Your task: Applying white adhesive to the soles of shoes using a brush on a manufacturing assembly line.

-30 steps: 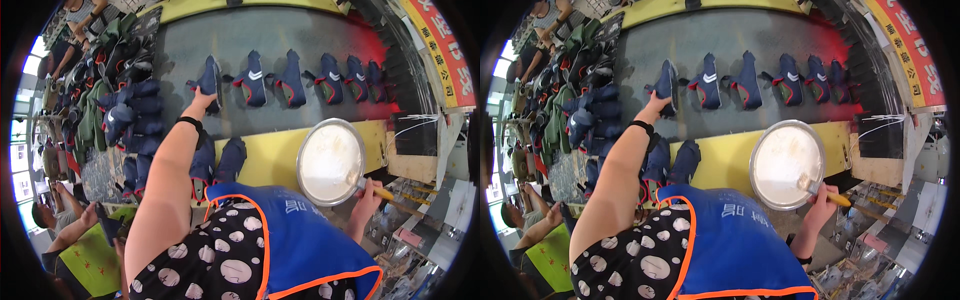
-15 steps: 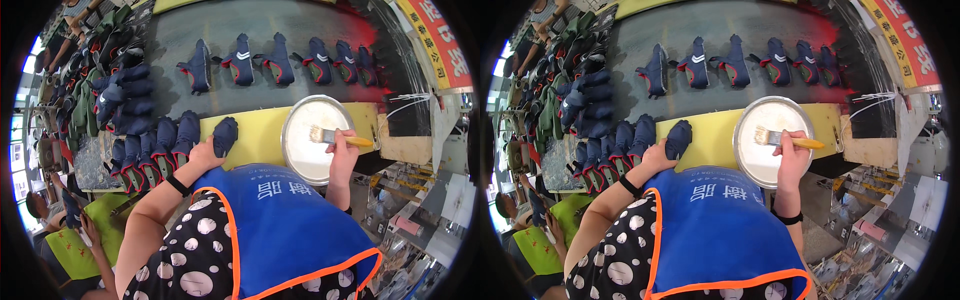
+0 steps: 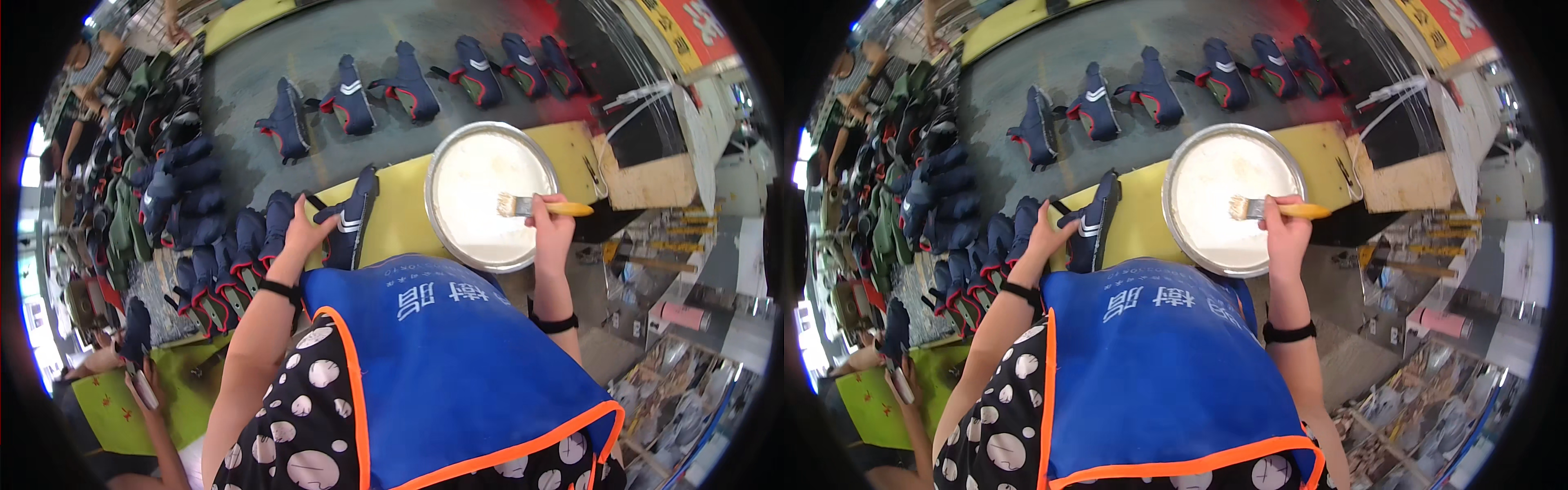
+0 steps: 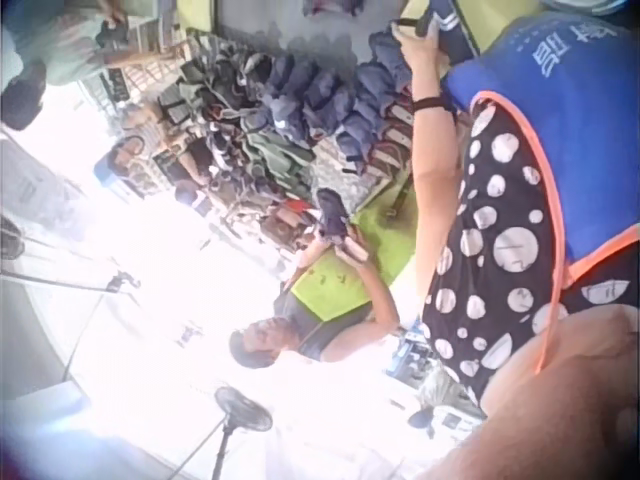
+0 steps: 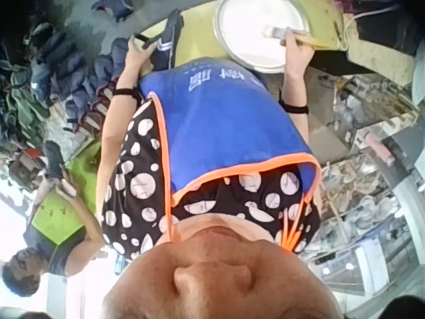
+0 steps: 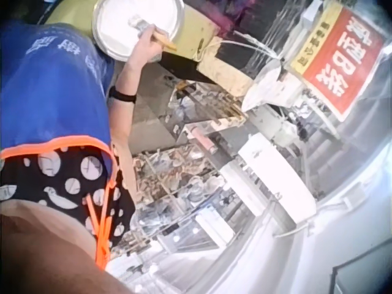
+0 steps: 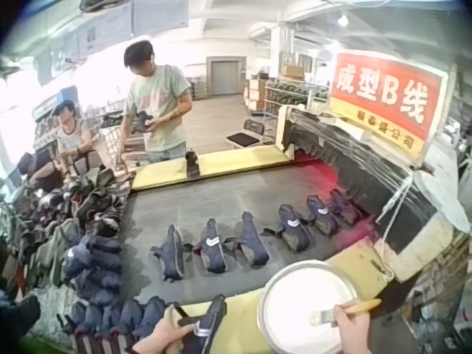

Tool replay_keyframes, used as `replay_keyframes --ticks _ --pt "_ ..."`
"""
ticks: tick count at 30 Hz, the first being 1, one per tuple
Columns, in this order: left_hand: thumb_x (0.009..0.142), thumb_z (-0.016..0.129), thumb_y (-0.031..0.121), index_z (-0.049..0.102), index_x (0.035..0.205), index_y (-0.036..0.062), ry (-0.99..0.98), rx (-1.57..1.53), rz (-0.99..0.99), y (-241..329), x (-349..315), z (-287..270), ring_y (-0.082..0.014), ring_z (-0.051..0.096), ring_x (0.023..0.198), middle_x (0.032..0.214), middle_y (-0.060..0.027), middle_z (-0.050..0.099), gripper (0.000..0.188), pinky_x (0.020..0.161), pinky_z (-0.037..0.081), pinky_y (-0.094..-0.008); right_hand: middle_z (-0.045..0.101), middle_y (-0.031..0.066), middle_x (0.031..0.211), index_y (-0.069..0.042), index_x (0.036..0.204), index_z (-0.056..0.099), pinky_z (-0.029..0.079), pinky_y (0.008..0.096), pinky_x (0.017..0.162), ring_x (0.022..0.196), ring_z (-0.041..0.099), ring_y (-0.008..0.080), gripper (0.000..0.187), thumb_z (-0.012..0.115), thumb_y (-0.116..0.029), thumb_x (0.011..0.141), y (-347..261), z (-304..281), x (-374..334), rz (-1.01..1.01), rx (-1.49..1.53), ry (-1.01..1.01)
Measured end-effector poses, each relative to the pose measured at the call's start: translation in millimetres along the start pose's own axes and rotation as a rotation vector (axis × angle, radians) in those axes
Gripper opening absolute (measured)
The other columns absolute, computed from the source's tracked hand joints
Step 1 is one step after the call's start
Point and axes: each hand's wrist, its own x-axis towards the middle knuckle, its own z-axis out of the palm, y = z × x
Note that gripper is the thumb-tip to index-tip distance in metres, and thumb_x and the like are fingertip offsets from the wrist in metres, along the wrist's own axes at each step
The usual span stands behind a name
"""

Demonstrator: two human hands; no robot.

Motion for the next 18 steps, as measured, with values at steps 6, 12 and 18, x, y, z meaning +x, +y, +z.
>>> replay_keyframes --ticks 6,12,18 --pt "0.067 0.085 0.046 -0.008 0.159 0.0169 -0.126 0.213 0.011 32.8 -57.4 34.7 -0.0483 0.057 0.114 0.127 -0.039 0.047 0.133 0.099 0.048 -0.0479 0.065 0.0061 0.074 -0.001 0.09 0.067 0.05 0.0286 0.062 0.066 0.063 0.0139 0.017 0.074 -0.017 0.088 62.7 8.5 -0.4 -0.169 -0.422 -0.056" --pt "0.064 0.084 0.027 0.027 0.155 0.0071 -0.14 -0.273 0.239 -12.3 -15.8 33.2 -0.0342 0.06 0.115 0.133 -0.0263 0.053 0.109 0.099 0.049 -0.0394 0.07 0.0111 0.081 -0.002 0.093 0.071 0.053 0.0325 0.064 0.069 0.068 0.02 0.022 0.077 -0.021 0.085 77.3 20.9 0.6 -0.224 -0.651 -0.119" --pt "0.083 0.067 0.006 0.033 0.153 0.0055 -0.632 -0.883 -0.15 51.5 -40.1 -59.6 -0.0213 0.061 0.112 0.131 -0.0117 0.059 0.078 0.094 0.05 -0.0315 0.069 0.0058 0.078 -0.001 0.095 0.071 0.051 0.0262 0.062 0.068 0.064 0.0126 0.019 0.076 -0.017 0.087 60.6 16.1 3.1 -0.031 -0.182 -0.036"
